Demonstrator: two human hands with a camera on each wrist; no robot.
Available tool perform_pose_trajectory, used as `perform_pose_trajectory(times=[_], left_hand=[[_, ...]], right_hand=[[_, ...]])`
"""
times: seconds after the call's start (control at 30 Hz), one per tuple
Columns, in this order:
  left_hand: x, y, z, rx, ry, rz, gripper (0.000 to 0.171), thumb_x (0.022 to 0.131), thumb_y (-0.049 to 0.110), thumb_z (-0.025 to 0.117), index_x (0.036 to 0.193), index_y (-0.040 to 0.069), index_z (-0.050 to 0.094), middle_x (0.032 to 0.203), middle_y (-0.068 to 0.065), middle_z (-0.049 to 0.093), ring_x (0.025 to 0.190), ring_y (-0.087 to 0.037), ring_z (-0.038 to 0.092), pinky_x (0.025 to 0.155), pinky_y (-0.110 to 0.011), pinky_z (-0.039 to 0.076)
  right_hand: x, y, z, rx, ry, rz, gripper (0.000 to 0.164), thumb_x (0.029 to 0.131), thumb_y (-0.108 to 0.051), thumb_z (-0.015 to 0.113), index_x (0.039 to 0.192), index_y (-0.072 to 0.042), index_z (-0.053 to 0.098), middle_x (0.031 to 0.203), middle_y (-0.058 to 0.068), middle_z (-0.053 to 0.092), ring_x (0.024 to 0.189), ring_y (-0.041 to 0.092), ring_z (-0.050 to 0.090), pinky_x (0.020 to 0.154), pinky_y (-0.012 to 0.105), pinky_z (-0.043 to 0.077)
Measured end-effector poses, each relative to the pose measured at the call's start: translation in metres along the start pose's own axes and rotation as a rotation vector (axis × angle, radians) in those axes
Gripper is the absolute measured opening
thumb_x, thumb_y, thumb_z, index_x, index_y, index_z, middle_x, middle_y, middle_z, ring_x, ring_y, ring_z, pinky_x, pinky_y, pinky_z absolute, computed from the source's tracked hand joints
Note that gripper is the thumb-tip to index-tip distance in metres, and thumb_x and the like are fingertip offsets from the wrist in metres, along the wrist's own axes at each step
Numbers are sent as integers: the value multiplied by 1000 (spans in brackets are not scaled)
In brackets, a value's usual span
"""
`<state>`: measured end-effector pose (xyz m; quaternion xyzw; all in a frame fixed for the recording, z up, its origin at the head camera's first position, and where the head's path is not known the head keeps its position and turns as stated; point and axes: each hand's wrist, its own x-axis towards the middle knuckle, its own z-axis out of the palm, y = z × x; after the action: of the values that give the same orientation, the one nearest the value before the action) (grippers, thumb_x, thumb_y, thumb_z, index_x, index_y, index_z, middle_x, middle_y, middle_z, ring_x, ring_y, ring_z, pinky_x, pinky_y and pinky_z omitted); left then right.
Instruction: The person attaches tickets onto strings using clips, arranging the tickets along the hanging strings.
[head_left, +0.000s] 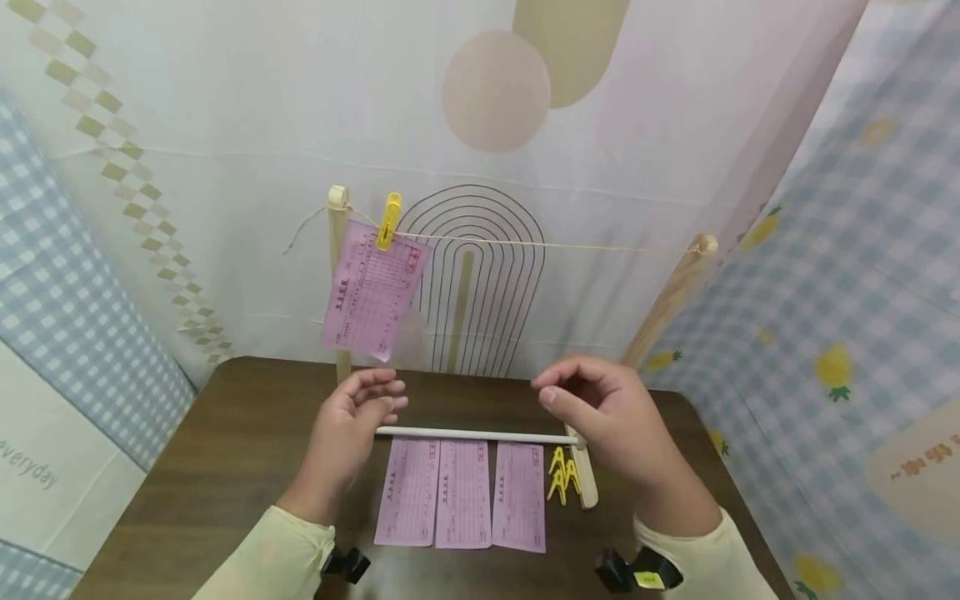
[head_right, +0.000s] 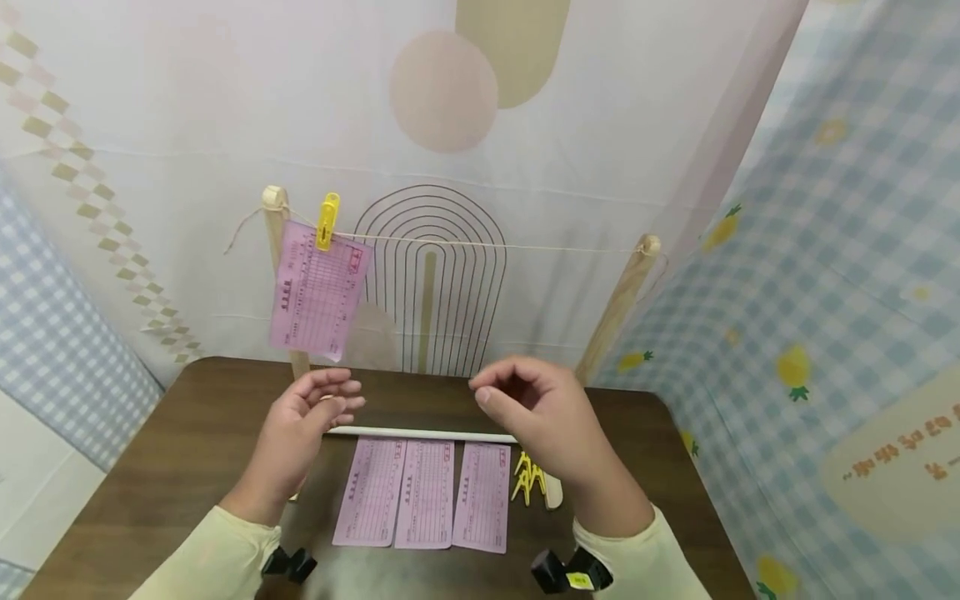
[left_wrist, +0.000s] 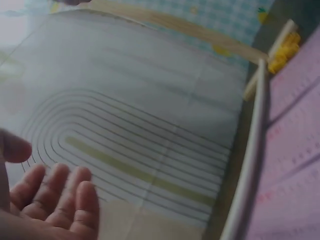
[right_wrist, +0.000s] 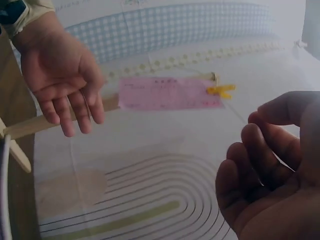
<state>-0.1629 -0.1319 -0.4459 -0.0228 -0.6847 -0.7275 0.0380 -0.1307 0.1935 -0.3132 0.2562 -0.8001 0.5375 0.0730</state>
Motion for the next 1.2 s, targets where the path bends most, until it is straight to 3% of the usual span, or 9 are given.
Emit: perform_pose_trajectory(times=[0.1, 0.23, 0.33, 0.47, 0.57, 0.83, 1.0, 1.2], left_hand=[[-5, -9, -6, 144, -43, -68, 35, 111, 12, 65, 145, 12, 66, 146, -12, 72, 132, -25, 74, 108, -38, 62], [-9, -15, -14, 374, -129, -153, 45, 108, 24, 72, 151, 19, 65, 142, -12, 75, 124, -27, 74, 99, -41, 60], [-11, -21, -18, 492, -185, -173, 56, 104, 26, 76, 156, 12, 62, 137, -15, 74, 114, -24, 74, 92, -39, 59], [-13, -33, -17, 623, -206, -182, 63, 100, 31, 79, 152, -1, 62, 133, -18, 73, 117, -28, 73, 103, -52, 61], [-14, -41, -15, 724, -206, -199, 67, 99, 38, 80, 148, -4, 62, 127, -20, 76, 117, -34, 73, 105, -60, 59], [-17, -58, -5, 971, -184, -203, 81, 90, 49, 87, 139, -12, 63, 131, -27, 72, 117, -39, 73, 105, -64, 59], [-18, -70, 3, 1071, -180, -205, 94, 88, 57, 87, 142, -15, 60, 141, -32, 66, 116, -41, 73, 101, -64, 60], [-21, -81, 11, 1144, -156, -230, 106, 83, 65, 88, 145, -16, 57, 135, -34, 65, 106, -41, 73, 88, -63, 63]], right_hand=[[-16, 20, -2, -42, -2, 73, 8, 105, -3, 75, 111, -6, 80, 103, 2, 78, 86, 11, 70, 77, 27, 61], [-35, 46, -6, -144, 13, 191, 6, 106, -12, 78, 111, -14, 80, 101, 7, 77, 83, 11, 69, 73, 28, 60], [-44, 62, -6, -238, 7, 294, 6, 105, -18, 80, 111, -17, 80, 96, 2, 75, 79, 12, 66, 69, 27, 57], [-52, 79, -4, -353, -48, 446, 13, 102, -28, 84, 108, -17, 80, 90, -3, 72, 77, 12, 63, 67, 27, 53], [-56, 92, 0, -446, -103, 531, 21, 97, -36, 88, 103, -17, 79, 82, -4, 70, 71, 12, 61, 62, 28, 50], [-67, 133, 18, -645, -137, 627, 45, 88, -38, 93, 68, -18, 58, 60, -9, 48, 56, 12, 43, 54, 29, 34], [-76, 159, 27, -721, -104, 656, 47, 87, -37, 91, 64, -16, 56, 58, -5, 53, 54, 14, 47, 51, 31, 35], [-83, 180, 32, -773, -83, 675, 47, 86, -42, 90, 65, -16, 58, 61, 0, 57, 56, 18, 51, 51, 35, 38]])
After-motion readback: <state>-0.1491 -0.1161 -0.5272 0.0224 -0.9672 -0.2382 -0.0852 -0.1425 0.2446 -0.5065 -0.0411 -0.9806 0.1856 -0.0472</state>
